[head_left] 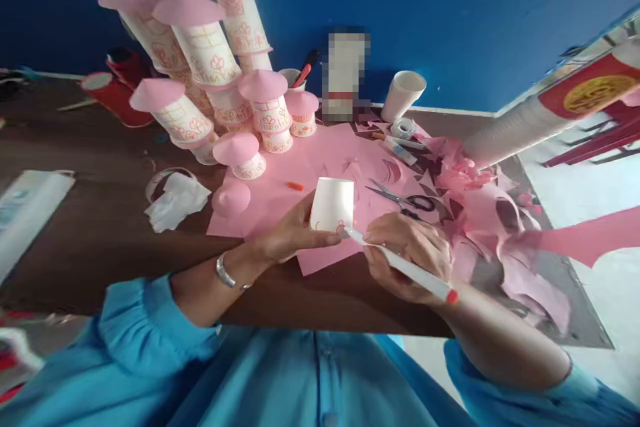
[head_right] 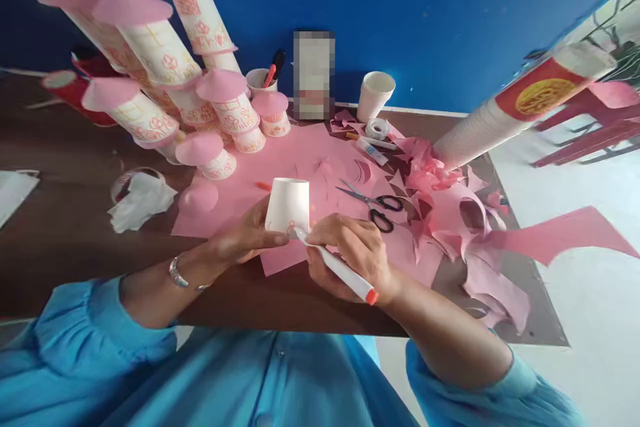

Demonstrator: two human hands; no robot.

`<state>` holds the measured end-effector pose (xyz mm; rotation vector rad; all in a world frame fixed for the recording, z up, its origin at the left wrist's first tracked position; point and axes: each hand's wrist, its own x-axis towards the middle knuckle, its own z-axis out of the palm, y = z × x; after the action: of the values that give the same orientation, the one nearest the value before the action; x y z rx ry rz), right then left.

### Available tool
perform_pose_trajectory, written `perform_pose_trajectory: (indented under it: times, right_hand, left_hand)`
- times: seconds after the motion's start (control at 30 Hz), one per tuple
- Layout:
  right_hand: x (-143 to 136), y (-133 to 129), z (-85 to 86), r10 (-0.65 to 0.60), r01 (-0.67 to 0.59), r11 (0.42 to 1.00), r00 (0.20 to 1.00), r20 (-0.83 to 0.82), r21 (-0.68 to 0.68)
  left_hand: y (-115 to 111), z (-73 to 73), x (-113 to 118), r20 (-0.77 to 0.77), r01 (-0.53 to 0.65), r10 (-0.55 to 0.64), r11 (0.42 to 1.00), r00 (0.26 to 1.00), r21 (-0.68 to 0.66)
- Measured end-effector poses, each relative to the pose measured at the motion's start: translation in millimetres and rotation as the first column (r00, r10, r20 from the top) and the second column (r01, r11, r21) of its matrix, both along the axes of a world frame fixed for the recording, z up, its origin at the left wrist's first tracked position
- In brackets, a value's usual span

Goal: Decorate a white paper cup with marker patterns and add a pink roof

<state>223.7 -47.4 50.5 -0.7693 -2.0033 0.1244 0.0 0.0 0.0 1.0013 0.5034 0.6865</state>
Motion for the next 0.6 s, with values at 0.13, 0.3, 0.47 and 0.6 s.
perform_pose_trajectory:
  times: [0.13, 0.3, 0.47, 0.6]
  right_hand:
    - [-3.1, -2.3, 2.2, 0.011, -0.011, 1.000, 1.000, 0.003, -0.023]
    - [-2.1, -2.0, 2.7, 0.023, -0.023, 1.000, 1.000, -0.001, -0.012]
    - [-2.9, -1.5, 1.1, 0.014, -0.014, 1.000, 1.000, 0.008, -0.018]
    - [-5.3, -1.1, 0.4, 0.021, -0.021, 1.000, 1.000, 0.003, -0.012]
  left_hand:
    - [-1.3, 3.5, 1.9, -0.007, -0.003, 0.003, 1.000, 1.000, 0.002]
    - [-1.2, 4.2, 2.2, -0.030, -0.030, 0.030, 1.000, 0.999, 0.009]
    - [-0.7, 3.8, 2.4, 0.004, -0.014, 0.014, 1.000, 1.000, 0.026]
    - [-0.8, 5.1, 3.1, 0.006, -0.007, 0.006, 1.000, 1.000, 0.029]
